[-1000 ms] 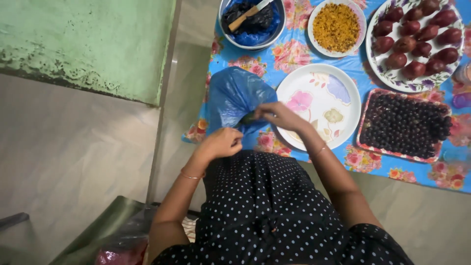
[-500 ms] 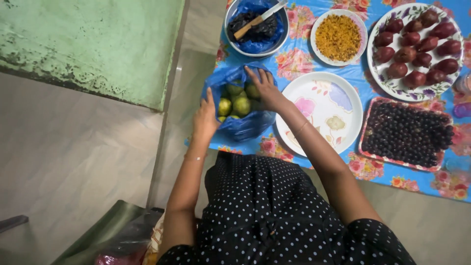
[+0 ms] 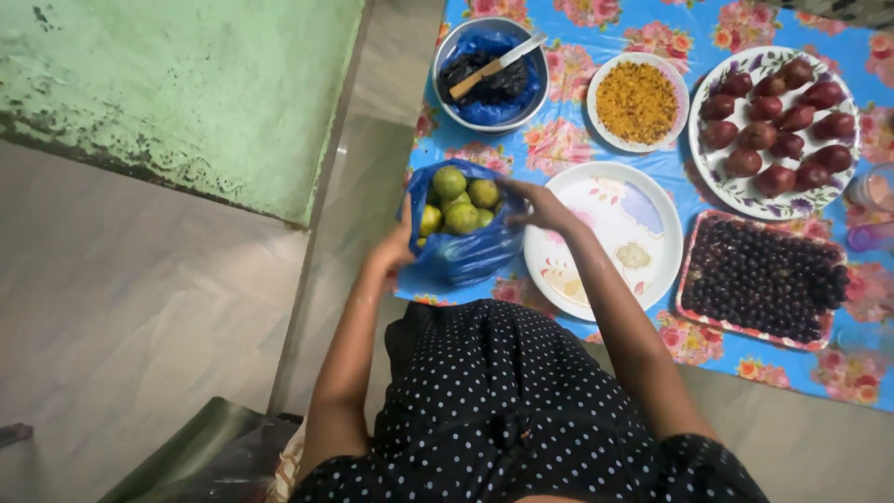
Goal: The person sorts and arranges small green oranges from a plastic bag onto a plate.
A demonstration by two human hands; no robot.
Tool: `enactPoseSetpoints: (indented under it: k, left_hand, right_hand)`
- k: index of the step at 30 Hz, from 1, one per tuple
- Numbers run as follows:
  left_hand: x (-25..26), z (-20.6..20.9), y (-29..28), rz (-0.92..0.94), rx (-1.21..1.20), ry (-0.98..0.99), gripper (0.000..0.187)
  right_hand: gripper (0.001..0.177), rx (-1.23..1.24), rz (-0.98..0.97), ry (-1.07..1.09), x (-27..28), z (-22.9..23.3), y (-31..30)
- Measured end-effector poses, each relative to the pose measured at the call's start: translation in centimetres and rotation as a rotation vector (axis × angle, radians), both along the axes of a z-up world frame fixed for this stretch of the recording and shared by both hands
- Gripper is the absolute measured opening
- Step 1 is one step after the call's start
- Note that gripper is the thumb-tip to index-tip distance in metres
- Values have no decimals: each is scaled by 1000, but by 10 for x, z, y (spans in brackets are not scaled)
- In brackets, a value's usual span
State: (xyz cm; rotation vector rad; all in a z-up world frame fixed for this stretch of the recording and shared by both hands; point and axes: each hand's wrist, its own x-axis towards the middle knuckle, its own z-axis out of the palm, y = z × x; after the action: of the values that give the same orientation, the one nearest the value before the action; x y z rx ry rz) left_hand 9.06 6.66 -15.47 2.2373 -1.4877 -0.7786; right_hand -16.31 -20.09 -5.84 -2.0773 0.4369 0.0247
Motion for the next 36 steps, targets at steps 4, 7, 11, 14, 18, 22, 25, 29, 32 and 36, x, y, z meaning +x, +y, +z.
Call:
enactPoseSetpoints:
  k: [4,7,11,14,18,22,25,29,32,36]
  left_hand:
    - [-58,103,18,39,342,127,147]
    - [-92,109,22,89,107,41,163]
    - [-109,132,29,259,29,63,161]
    - [-110,99,44,319,-153,73,159]
    - [-118,49,64,381,-427,187,147]
    - [-118,69,62,376,-515,248,128]
    - [-114,91,58,443,-510,-63,93]
    - [-93,81,34,245,-553,-79,59]
    - [-68,78,15,140,-473,-205,51]
    - [-41,88,1,95,-368,-134,66]
  right_hand:
    - [86,-336,41,-52,-24,42,48]
    - [91,-501,90,-131,-16,77,87]
    - [84,-662,88,-85,-13,74,105]
    - [90,-576,11,68,-26,66,99]
    - [92,-326,-97,87,-47,58,89]
    - [70,-170,-228,-4,-36,59,96]
    - [57,-89,-443,-78,-8,74,109]
    - [71,-356,-62,-344,32,64,107]
    - [74,-452,66,-328,47,44,101]
    - [72,-171,-62,-416,41,9,88]
